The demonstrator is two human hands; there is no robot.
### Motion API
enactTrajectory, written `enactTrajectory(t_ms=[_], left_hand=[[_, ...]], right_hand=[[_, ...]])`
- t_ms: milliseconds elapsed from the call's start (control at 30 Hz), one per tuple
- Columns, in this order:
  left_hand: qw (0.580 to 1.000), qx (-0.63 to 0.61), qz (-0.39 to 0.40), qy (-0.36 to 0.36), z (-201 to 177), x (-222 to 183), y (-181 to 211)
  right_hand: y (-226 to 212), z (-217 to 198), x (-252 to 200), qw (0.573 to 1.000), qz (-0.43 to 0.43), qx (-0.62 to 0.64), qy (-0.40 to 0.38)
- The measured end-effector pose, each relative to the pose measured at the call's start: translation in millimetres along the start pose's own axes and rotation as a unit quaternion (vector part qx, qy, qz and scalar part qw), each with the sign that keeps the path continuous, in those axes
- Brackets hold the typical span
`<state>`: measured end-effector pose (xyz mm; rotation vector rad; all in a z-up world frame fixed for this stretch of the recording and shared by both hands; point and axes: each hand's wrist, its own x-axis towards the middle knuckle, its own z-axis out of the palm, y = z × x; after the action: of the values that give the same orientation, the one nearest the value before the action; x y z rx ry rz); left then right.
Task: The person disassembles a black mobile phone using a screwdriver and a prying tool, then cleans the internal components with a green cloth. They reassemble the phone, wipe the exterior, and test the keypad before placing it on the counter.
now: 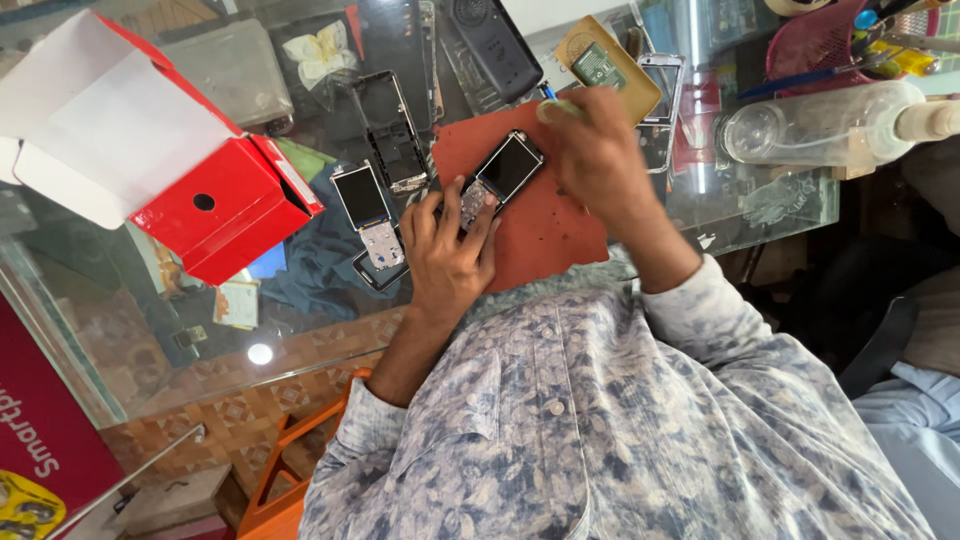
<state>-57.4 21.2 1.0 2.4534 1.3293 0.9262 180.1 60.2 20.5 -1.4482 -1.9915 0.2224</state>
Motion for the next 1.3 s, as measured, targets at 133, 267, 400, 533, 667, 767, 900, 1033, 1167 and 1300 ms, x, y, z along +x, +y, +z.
enactTrajectory(t_ms=[133, 267, 400, 533, 667, 767, 900, 1033, 1167, 1300], left_hand=[[0.999, -0.005, 0.019, 0.031, -10, 11, 8], [0.993, -0.085, 0.08, 0.023, -14, 22, 18], [0.98, -0.165, 0.111, -0.004, -2, 35, 32], [0.972, -0.195, 0.132, -0.016, 9, 46, 41], [0.972, -0.198, 0.125, -0.017, 13, 44, 42], [0.973, -0.203, 0.113, -0.019, 15, 39, 40], [0.974, -0.205, 0.092, -0.019, 17, 35, 38], [0.975, -0.206, 0.084, -0.014, 21, 34, 37], [0.975, -0.206, 0.087, -0.012, 21, 34, 38], [0.971, -0.232, 0.059, -0.01, 17, 34, 38]], right_hand=[[17, -39, -24, 0.989, 0.113, -0.032, 0.091], [22, -68, -53, 0.964, 0.248, -0.088, 0.049], [26, -58, -62, 0.967, 0.239, -0.046, 0.081], [36, -48, -61, 0.971, 0.214, -0.05, 0.097], [51, -40, -56, 0.966, 0.228, -0.04, 0.112], [59, -39, -53, 0.964, 0.232, -0.014, 0.132], [59, -40, -54, 0.958, 0.244, 0.026, 0.149], [64, -36, -55, 0.94, 0.273, 0.115, 0.166], [65, -30, -56, 0.936, 0.269, 0.157, 0.162], [58, -36, -51, 0.952, 0.222, 0.054, 0.202]])
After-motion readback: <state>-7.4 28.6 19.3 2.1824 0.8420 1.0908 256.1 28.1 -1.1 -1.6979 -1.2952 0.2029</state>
